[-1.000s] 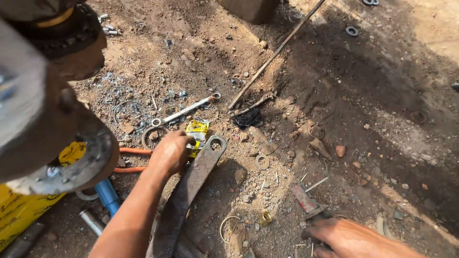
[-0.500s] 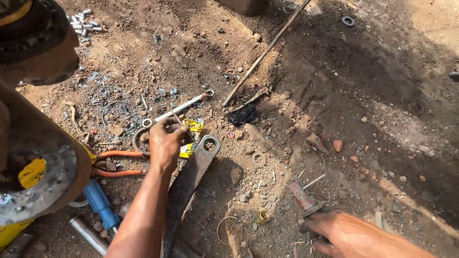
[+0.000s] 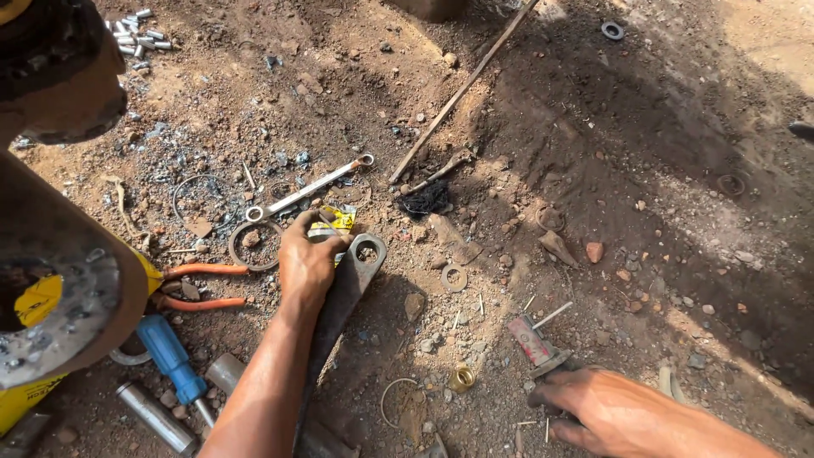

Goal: The recorder is performing a welding repair on a large vehicle's axle or chassis component, using a welding mask and stick welder.

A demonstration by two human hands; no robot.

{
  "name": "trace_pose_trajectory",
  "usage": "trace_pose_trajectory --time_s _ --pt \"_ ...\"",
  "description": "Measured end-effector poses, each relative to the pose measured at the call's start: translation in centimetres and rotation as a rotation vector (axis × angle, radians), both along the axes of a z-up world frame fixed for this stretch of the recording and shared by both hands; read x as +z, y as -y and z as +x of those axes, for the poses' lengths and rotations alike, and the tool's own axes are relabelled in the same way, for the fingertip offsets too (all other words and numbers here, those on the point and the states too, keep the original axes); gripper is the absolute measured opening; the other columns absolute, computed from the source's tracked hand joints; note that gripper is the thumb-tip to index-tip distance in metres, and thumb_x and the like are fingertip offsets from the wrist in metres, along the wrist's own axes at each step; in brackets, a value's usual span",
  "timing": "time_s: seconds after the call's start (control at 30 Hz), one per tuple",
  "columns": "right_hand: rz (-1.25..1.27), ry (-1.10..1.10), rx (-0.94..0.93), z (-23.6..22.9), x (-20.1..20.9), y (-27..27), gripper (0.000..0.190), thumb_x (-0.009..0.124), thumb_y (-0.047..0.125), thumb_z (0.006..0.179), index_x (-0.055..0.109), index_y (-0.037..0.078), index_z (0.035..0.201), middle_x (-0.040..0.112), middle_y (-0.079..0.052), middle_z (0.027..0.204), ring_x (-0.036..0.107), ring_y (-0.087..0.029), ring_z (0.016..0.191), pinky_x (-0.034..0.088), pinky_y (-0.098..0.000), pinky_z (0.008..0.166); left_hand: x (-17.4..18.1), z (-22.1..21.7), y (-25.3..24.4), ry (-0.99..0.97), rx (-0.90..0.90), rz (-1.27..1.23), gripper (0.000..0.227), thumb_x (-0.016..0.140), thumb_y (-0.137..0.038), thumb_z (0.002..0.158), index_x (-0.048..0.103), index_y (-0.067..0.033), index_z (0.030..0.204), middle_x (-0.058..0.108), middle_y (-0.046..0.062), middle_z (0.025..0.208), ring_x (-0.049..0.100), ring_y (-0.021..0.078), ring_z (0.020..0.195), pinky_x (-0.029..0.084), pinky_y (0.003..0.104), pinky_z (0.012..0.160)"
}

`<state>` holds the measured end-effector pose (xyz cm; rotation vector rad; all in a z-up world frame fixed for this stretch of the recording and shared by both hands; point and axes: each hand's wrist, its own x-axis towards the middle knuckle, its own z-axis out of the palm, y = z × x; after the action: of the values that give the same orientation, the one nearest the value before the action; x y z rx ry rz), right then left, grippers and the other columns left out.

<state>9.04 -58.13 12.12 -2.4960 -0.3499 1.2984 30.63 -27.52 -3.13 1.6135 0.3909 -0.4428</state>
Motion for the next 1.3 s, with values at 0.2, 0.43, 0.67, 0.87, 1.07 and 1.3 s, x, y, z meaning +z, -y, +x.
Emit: trace_pose_trajectory --time_s 0.2,0.43,0.67,0.87,1.07,1.3 --pt "-0.149 -0.066 -0.055 -0.1 0.0 0.1 0.049 0.073 0.025 0.09 0.062 0.01 0.135 0.066 -0.014 0.125 0.066 -0.036 0.111 0.055 -0.045 0.095 -6.3 2.2 -2.5 0.329 -0.092 0.274 0.045 0.08 -0.009 0.081 0.064 -0.003 0.123 0.067 0.02 0.123 0.07 0.0253 0.093 0.062 0.036 0.073" --pt "-0.059 -0.003 0.027 0.0 -0.7 0.3 0.045 0.071 0.026 0.088 0.065 0.009 0.129 0.067 -0.014 0.123 0.066 -0.035 0.11 0.054 -0.0458 0.093 -7.1 2.0 -1.7 0.203 -0.057 0.081 0.041 0.077 -0.013 0.079 0.066 -0.0063 0.118 0.07 0.015 0.125 0.076 0.0225 0.096 0.064 0.034 0.078" --pt "-0.144 -0.048 -0.016 -0.4 -1.3 0.8 0.045 0.068 0.028 0.089 0.063 0.013 0.131 0.066 -0.012 0.124 0.064 -0.035 0.111 0.053 -0.0466 0.094 -6.7 2.4 -3.1 0.378 -0.133 0.103 0.043 0.078 -0.016 0.083 0.066 -0.0051 0.122 0.072 0.018 0.121 0.074 0.0254 0.103 0.061 0.039 0.089" --pt "-0.126 -0.024 -0.016 -0.3 -1.8 1.2 0.045 0.067 0.028 0.089 0.062 0.011 0.131 0.066 -0.012 0.124 0.066 -0.033 0.113 0.054 -0.0444 0.097 -6.9 1.8 -2.8 0.281 -0.028 0.098 0.051 0.078 -0.017 0.081 0.064 -0.0048 0.128 0.073 0.019 0.119 0.071 0.0317 0.093 0.06 0.044 0.08" --pt "-0.19 -0.038 -0.026 -0.3 -2.0 1.1 0.056 0.069 0.031 0.088 0.059 0.013 0.139 0.062 -0.012 0.138 0.062 -0.033 0.119 0.051 -0.0431 0.101 -6.4 1.4 -2.6 0.366 -0.048 0.121 0.047 0.083 -0.014 0.082 0.064 0.0005 0.123 0.069 0.02 0.117 0.072 0.0274 0.097 0.059 0.036 0.08" --pt "-0.186 -0.041 -0.062 0.0 -0.9 0.7 0.051 0.068 0.032 0.088 0.062 0.012 0.135 0.066 -0.012 0.129 0.063 -0.033 0.118 0.052 -0.0427 0.101 -3.4 0.4 -2.2 0.098 0.183 -0.313 0.044 0.069 -0.001 0.082 0.06 0.0013 0.126 0.075 0.024 0.104 0.079 0.0322 0.092 0.068 0.033 0.081"
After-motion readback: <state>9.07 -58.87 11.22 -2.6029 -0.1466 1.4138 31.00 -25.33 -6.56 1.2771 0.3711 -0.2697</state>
